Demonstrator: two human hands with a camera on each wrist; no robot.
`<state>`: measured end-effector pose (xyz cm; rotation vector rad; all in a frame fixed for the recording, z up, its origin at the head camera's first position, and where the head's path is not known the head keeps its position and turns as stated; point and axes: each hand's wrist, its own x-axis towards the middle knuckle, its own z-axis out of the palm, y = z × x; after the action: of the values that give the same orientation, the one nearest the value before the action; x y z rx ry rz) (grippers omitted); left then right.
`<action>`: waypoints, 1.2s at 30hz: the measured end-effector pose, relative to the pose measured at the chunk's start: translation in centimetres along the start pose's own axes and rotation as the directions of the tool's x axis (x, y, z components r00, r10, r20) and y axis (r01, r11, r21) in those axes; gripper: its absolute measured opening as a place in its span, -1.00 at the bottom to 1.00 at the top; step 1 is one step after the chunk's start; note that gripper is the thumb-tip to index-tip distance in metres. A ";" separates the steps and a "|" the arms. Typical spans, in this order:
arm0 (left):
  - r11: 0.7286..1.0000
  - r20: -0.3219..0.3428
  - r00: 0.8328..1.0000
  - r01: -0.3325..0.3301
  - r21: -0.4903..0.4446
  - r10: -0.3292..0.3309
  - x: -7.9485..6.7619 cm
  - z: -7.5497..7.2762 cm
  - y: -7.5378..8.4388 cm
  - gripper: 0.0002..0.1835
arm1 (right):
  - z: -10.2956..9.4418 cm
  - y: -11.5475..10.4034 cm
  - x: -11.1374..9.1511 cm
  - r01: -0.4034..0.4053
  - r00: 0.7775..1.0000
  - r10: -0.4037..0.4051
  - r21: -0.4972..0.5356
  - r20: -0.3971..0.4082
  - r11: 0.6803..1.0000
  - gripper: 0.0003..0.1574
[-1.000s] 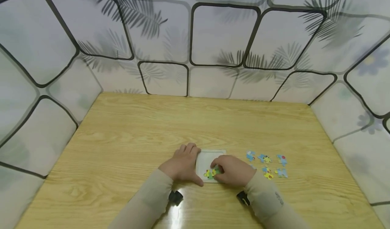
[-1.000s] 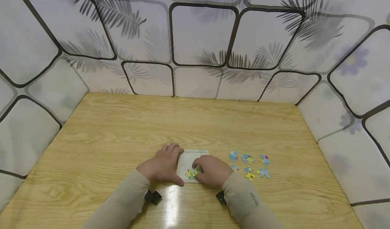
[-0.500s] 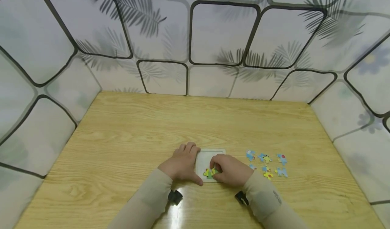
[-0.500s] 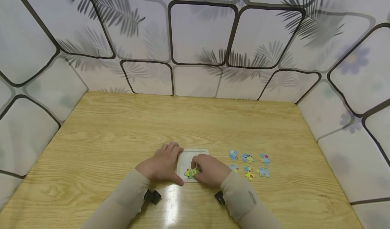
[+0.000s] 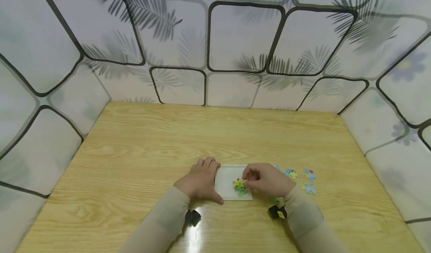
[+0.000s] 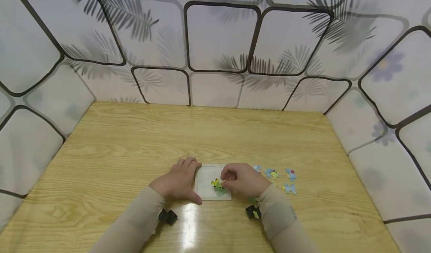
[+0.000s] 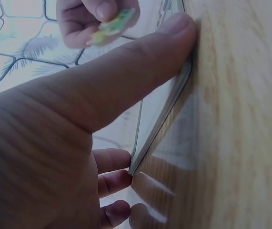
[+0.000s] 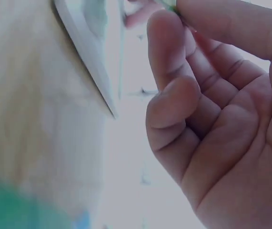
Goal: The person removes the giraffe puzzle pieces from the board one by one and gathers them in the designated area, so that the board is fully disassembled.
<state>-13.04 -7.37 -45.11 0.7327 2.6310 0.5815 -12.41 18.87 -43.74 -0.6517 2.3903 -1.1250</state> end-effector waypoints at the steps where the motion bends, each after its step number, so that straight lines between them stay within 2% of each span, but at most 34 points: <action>1: 1.000 0.000 1.000 -0.002 0.002 0.002 0.0 0.0 -0.1 0.22 | -0.5 0.2 -0.3 -0.018 1.000 0.018 0.008 -0.015 1.000 -0.88; 8: 1.000 0.006 1.000 -0.020 -0.008 0.020 -0.1 0.1 -0.4 0.22 | -3.8 2.1 -3.7 -0.123 0.983 0.116 -0.043 -0.142 0.991 -0.73; 12: 1.000 0.010 1.000 -0.014 -0.004 0.014 0.0 0.2 -0.5 0.23 | -4.8 3.5 -5.4 -0.177 0.972 0.167 -0.046 -0.166 0.983 -0.68; 18: 1.000 0.012 1.000 -0.014 0.003 0.014 0.1 0.2 -0.4 0.22 | -5.6 5.2 -7.2 -0.199 0.965 0.183 -0.070 -0.187 0.978 -0.71; 22: 1.000 0.013 1.000 -0.012 -0.004 0.012 0.2 0.1 -0.3 0.22 | -6.1 5.9 -8.3 -0.222 0.965 0.212 -0.054 -0.153 0.973 -0.69; 26: 1.000 0.013 1.000 -0.011 -0.005 0.011 0.1 0.0 -0.2 0.23 | -6.3 6.3 -9.2 -0.213 0.973 0.210 -0.029 -0.095 0.977 -0.70; 32: 1.000 0.013 1.000 -0.013 0.003 0.013 0.1 0.0 -0.2 0.23 | -5.9 6.8 -10.2 -0.220 0.975 0.220 0.013 0.008 0.975 -0.82; 36: 1.000 0.016 1.000 -0.009 -0.002 0.009 0.1 0.0 -0.1 0.23 | -5.5 6.8 -10.4 -0.230 0.973 0.228 0.051 0.046 0.972 -0.86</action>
<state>-13.13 -7.44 -45.23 0.7459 2.6140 0.5779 -8.70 31.91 -44.15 -0.3645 2.3205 -1.0652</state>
